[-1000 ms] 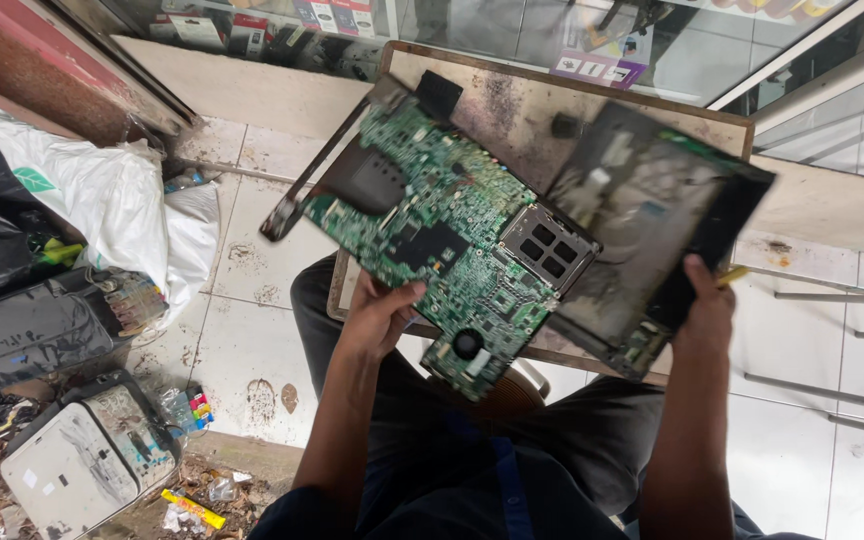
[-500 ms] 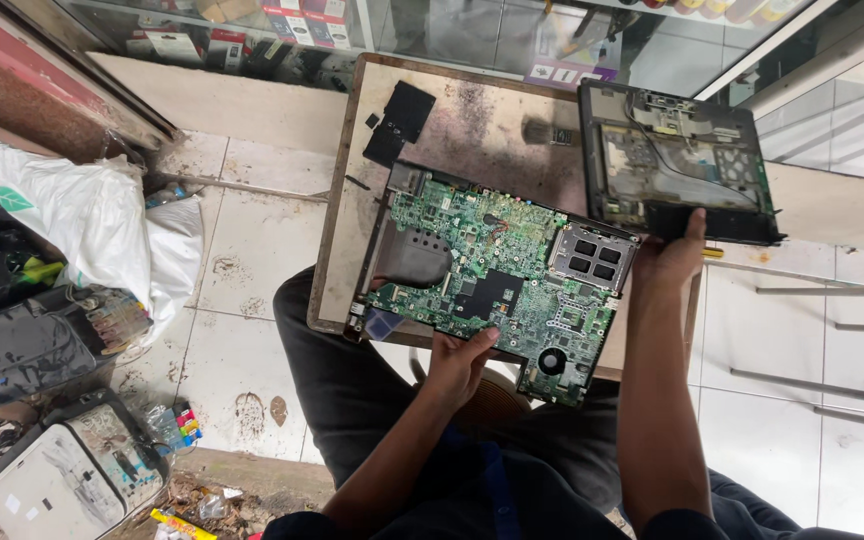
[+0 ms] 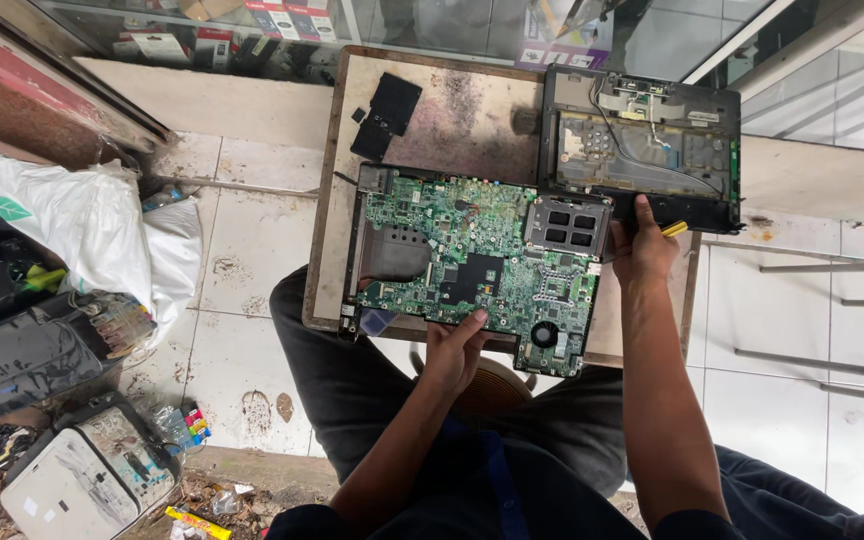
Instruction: The person uses a screwdriver to remove screws from a circuit board and places them into a small plastic container. They then lift the circuit board off the table and set it aside, revealing the metal casing underneath.
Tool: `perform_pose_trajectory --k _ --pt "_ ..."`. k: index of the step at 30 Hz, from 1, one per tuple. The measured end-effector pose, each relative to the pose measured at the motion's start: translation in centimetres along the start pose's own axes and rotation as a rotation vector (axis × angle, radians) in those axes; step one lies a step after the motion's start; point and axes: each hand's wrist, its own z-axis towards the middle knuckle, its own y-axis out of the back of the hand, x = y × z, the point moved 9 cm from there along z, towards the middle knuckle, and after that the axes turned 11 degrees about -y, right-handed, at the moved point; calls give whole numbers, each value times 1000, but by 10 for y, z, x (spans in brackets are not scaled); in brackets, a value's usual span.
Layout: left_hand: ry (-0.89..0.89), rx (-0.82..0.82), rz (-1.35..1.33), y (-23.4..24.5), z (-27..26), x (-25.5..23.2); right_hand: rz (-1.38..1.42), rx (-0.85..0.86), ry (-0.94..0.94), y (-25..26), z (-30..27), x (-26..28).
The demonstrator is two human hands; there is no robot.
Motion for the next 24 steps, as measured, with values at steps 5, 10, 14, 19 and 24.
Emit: perform_pose_trajectory --k 5,10,14,19,24 --pt "-26 6 9 -14 -1 -10 -217 62 -28 -2 -29 13" --pt "-62 3 -19 -32 1 -18 -438 79 -76 17 -24 13" --pt "7 -46 55 -106 -28 -61 -514 288 -43 17 -77 25" --pt "150 -60 144 -147 -42 -45 -572 592 -251 48 -125 3" --pt "85 521 579 -271 -71 -133 -543 177 11 70 -144 50"
